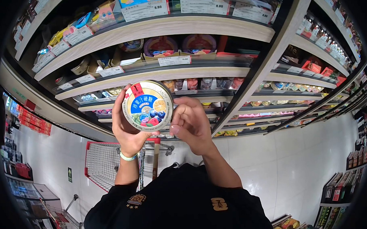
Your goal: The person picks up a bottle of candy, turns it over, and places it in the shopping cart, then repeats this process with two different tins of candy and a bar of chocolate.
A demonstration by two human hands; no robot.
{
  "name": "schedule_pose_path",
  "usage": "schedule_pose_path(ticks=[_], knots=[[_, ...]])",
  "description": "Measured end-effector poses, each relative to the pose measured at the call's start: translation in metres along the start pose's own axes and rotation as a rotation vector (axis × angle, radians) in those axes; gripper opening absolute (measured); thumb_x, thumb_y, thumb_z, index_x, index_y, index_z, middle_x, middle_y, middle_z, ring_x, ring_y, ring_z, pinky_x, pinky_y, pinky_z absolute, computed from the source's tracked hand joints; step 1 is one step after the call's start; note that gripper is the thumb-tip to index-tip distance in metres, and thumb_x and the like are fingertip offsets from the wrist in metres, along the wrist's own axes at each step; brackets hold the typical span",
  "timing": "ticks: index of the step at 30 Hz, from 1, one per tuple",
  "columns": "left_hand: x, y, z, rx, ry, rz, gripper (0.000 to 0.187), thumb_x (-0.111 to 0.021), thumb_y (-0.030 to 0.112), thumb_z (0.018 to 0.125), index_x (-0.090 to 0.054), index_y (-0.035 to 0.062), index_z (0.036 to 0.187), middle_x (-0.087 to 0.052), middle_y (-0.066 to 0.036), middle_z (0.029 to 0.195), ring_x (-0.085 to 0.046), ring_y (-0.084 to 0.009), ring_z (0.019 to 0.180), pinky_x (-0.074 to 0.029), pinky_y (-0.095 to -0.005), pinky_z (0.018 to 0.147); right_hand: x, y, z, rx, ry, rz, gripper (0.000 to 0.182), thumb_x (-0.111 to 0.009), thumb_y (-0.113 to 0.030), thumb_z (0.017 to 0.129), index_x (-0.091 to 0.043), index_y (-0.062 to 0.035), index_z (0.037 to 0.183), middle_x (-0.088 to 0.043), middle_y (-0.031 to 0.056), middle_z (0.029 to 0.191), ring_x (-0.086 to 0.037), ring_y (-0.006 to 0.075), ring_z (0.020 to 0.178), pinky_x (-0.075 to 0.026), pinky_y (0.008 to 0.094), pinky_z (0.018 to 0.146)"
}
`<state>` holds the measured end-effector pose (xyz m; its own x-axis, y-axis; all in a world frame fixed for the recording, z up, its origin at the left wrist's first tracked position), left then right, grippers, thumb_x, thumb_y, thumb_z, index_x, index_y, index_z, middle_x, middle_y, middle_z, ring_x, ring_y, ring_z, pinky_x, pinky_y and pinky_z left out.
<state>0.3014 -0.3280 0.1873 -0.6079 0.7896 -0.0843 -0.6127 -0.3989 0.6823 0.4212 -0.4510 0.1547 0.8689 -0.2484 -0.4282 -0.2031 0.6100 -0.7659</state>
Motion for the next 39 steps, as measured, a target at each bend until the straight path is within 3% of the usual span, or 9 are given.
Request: schedule_pose_path(ticks=[9, 12, 17, 24, 26, 32, 33, 37, 39], knots=[[-0.003, 0.001, 0.001, -0.015, -0.006, 0.027, 0.116, -0.096, 0.005, 0.056, -0.029, -0.0027, 0.150, -0.034, -0.025, 0.154, -0.045, -0.0335, 0.137, -0.043, -0.0444, 0.112, 0.002, -0.008, -0.002, 0.091, 0.009, -0.200, 0.062, -0.065, 0.011, 0.086, -0.036, 0.0000, 0.139, -0.053, 0.0052, 0.092, -0.057, 0.0113, 0.087, -0.050, 0.0275, 0.081], [-0.004, 0.001, -0.001, -0.016, -0.012, 0.026, 0.115, -0.096, 0.006, 0.056, -0.030, -0.0028, 0.150, -0.034, -0.025, 0.154, -0.045, -0.0337, 0.137, -0.042, -0.0446, 0.113, 0.002, -0.007, -0.002, 0.103, -0.040, -0.237, 0.066, -0.067, 0.007, 0.087, -0.033, 0.0018, 0.143, -0.057, 0.0104, 0.107, -0.058, 0.0146, 0.097, -0.051, 0.0300, 0.086], [-0.012, -0.006, -0.003, 0.037, -0.047, 0.001, 0.114, -0.095, 0.009, 0.059, -0.028, -0.0027, 0.151, -0.034, -0.024, 0.154, -0.040, -0.0329, 0.141, -0.038, -0.0437, 0.115, 0.001, 0.004, -0.004, -0.092, 0.047, -0.069, 0.076, -0.068, 0.000, 0.088, -0.023, 0.0044, 0.150, -0.043, 0.0203, 0.145, -0.051, 0.0258, 0.129, -0.047, 0.0382, 0.102], [-0.017, -0.010, -0.007, 0.040, -0.121, 0.453, 0.108, -0.089, 0.010, 0.066, -0.027, -0.0007, 0.154, -0.037, -0.024, 0.152, -0.039, -0.0360, 0.141, -0.036, -0.0428, 0.114, 0.000, -0.004, -0.009, 0.045, 0.053, -0.208, 0.077, -0.068, -0.002, 0.088, -0.024, 0.0082, 0.150, -0.049, 0.0187, 0.140, -0.051, 0.0251, 0.128, -0.045, 0.0365, 0.102], [-0.018, -0.011, -0.008, 0.021, -0.138, 0.513, 0.107, -0.085, 0.007, 0.068, -0.024, 0.0011, 0.155, -0.036, -0.024, 0.152, -0.040, -0.0380, 0.140, -0.039, -0.0433, 0.111, -0.005, -0.012, -0.009, 0.122, 0.045, -0.450, 0.074, -0.072, -0.001, 0.085, -0.034, 0.0050, 0.148, -0.050, 0.0184, 0.140, -0.052, 0.0252, 0.128, -0.047, 0.0367, 0.100], [-0.027, -0.017, -0.010, 0.287, -0.140, 0.066, 0.120, -0.079, -0.002, 0.070, 0.000, 0.0057, 0.159, -0.035, -0.023, 0.152, -0.047, -0.0338, 0.134, -0.041, -0.0422, 0.111, -0.026, -0.028, -0.003, 0.230, -0.054, -0.921, 0.060, -0.080, -0.008, 0.077, -0.060, -0.0056, 0.134, -0.053, 0.0131, 0.141, -0.054, 0.0310, 0.124, -0.047, 0.0396, 0.100], [-0.029, -0.013, -0.006, 0.178, -0.217, 0.127, 0.129, -0.088, 0.005, 0.066, 0.003, 0.0074, 0.157, -0.038, -0.021, 0.150, -0.048, -0.0312, 0.133, -0.041, -0.0422, 0.111, -0.030, -0.031, -0.003, 0.265, -0.082, -0.939, 0.060, -0.079, -0.008, 0.076, -0.061, -0.0057, 0.133, -0.052, 0.0118, 0.142, -0.054, 0.0311, 0.122, -0.047, 0.0417, 0.101], [-0.019, -0.027, -0.011, 0.252, -0.175, -0.129, 0.135, -0.100, 0.023, 0.054, -0.010, 0.0101, 0.153, -0.036, -0.023, 0.152, -0.046, -0.0308, 0.136, -0.040, -0.0440, 0.112, -0.025, -0.028, -0.005, 0.250, -0.162, -0.901, 0.060, -0.079, -0.008, 0.077, -0.061, -0.0063, 0.134, -0.052, 0.0131, 0.142, -0.053, 0.0300, 0.124, -0.048, 0.0406, 0.100], [-0.022, -0.024, -0.007, 0.199, -0.162, -0.200, 0.135, -0.100, 0.024, 0.053, -0.010, 0.0108, 0.153, -0.035, -0.024, 0.154, -0.045, -0.0320, 0.137, -0.040, -0.0446, 0.113, -0.012, -0.028, -0.005, 0.226, 0.022, -0.681, 0.067, -0.079, -0.008, 0.079, -0.053, -0.0051, 0.141, -0.050, 0.0148, 0.143, -0.052, 0.0278, 0.127, -0.050, 0.0376, 0.098]])
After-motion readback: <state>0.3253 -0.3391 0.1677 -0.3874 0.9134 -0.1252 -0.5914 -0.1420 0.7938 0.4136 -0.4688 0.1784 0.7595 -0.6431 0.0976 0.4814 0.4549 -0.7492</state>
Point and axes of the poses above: each hand's wrist, its own z-axis towards the middle knuckle, its own x-axis out of the back of the hand, y = z × x, the point moved 8 cm from there along z, towards the middle knuckle
